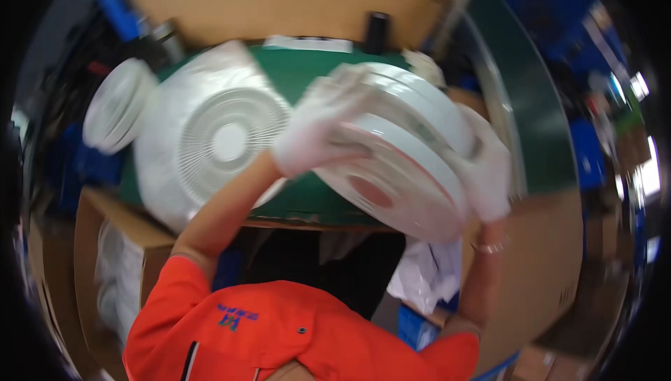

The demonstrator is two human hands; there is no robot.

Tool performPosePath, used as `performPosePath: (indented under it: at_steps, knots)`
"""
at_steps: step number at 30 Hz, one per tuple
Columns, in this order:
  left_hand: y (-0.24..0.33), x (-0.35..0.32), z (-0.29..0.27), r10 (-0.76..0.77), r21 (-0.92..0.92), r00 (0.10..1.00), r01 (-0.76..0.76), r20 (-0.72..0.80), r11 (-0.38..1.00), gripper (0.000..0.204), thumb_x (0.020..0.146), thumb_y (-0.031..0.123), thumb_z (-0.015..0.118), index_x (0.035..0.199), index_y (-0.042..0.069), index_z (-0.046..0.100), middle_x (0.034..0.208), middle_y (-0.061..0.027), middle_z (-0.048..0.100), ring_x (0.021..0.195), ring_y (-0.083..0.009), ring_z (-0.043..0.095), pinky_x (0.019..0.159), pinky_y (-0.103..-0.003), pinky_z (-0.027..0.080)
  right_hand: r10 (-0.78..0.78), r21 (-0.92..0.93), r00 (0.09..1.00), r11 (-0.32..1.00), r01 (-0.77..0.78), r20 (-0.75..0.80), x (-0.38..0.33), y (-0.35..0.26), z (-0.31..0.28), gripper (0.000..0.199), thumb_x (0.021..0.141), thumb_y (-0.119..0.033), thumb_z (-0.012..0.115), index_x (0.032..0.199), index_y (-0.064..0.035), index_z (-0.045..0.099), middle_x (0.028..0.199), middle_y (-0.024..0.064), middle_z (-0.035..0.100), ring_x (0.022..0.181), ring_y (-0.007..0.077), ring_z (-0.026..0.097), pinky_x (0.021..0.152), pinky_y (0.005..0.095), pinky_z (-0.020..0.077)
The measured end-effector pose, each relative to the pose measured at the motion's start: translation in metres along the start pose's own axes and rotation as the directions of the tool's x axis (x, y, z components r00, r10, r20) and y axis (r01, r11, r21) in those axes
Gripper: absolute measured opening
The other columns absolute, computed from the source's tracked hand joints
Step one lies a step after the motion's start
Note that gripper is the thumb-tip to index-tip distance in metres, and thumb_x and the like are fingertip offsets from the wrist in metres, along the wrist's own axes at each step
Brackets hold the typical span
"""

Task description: Assembling and inspecting electric fan grills and components at a manual assembly station.

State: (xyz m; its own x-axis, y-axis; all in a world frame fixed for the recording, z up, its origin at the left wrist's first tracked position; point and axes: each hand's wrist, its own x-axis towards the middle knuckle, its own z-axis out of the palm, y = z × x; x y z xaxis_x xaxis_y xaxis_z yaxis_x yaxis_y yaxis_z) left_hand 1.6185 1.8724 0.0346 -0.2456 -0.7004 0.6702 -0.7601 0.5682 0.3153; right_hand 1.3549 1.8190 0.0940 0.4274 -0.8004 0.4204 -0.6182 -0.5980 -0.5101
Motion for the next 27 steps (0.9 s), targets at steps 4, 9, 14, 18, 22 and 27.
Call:
performPosePath:
  at_steps: [4,9,14,18,22,27]
  knots:
    - [0.009,0.011,0.007,0.019,-0.024,0.999,-0.018,0.05,1.0,0.085,0.067,0.038,0.079,0.138,0.009,0.042,0.148,-0.0187,0.033,0.135,-0.0424,0.031,0.106,-0.054,0.028,0.115,0.148,0.993,0.982,-0.12,0.041,-0.005,-0.004,-0.012,0.058,0.07,-0.017,0.074,0.122,0.0,0.058,0.113,0.0147,0.064,0.103,0.0198,0.06,0.092,0.0313,0.045]
    - [0.017,0.016,0.015,0.023,-0.006,0.998,-0.023,0.056,1.0,0.091,0.062,0.031,0.083,0.139,0.008,0.041,0.148,-0.0182,0.033,0.135,-0.0426,0.031,0.107,-0.05,0.029,0.141,0.21,0.983,0.964,-0.163,0.117,-0.005,-0.005,-0.017,0.058,0.069,-0.015,0.073,0.123,-0.0004,0.057,0.112,0.0115,0.063,0.102,0.0182,0.059,0.091,0.0307,0.0448]
    - [0.015,0.018,0.015,-0.023,-0.029,0.996,0.025,0.09,0.999,0.091,0.062,0.029,0.083,0.14,0.008,0.041,0.148,-0.0186,0.034,0.135,-0.0426,0.032,0.107,-0.048,0.031,0.122,0.254,0.981,0.954,-0.158,0.153,-0.007,-0.001,-0.017,0.063,0.071,-0.026,0.075,0.124,0.001,0.055,0.114,0.0155,0.062,0.103,0.0216,0.06,0.092,0.0326,0.0458]
    - [0.014,0.022,0.012,-0.039,-0.046,0.992,0.044,0.121,0.998,0.089,0.062,0.028,0.083,0.139,0.008,0.042,0.147,-0.0185,0.035,0.134,-0.0415,0.032,0.107,-0.046,0.032,0.159,0.298,0.971,0.932,-0.207,0.177,-0.008,-0.002,-0.017,0.054,0.075,-0.016,0.067,0.124,0.0029,0.054,0.116,0.0134,0.061,0.107,0.0189,0.057,0.095,0.0308,0.0423]
    - [0.014,0.026,0.011,-0.026,-0.049,0.993,0.032,0.118,0.998,0.088,0.063,0.03,0.082,0.139,0.009,0.043,0.144,-0.0175,0.04,0.133,-0.0395,0.035,0.106,-0.045,0.033,0.126,0.329,0.976,0.927,-0.18,0.179,-0.015,0.004,-0.016,0.053,0.08,-0.02,0.061,0.127,0.0033,0.051,0.12,0.0149,0.058,0.111,0.0205,0.055,0.097,0.0311,0.0404]
    - [0.018,0.041,0.002,-0.091,0.04,0.969,0.084,0.232,0.996,0.089,0.062,0.032,0.082,0.139,0.009,0.043,0.142,-0.016,0.041,0.129,-0.0374,0.038,0.106,-0.044,0.034,0.111,0.343,0.979,0.925,-0.166,0.174,-0.022,0.009,-0.021,0.05,0.086,-0.022,0.053,0.129,0.0044,0.049,0.122,0.0156,0.057,0.112,0.0215,0.054,0.098,0.0313,0.0392]
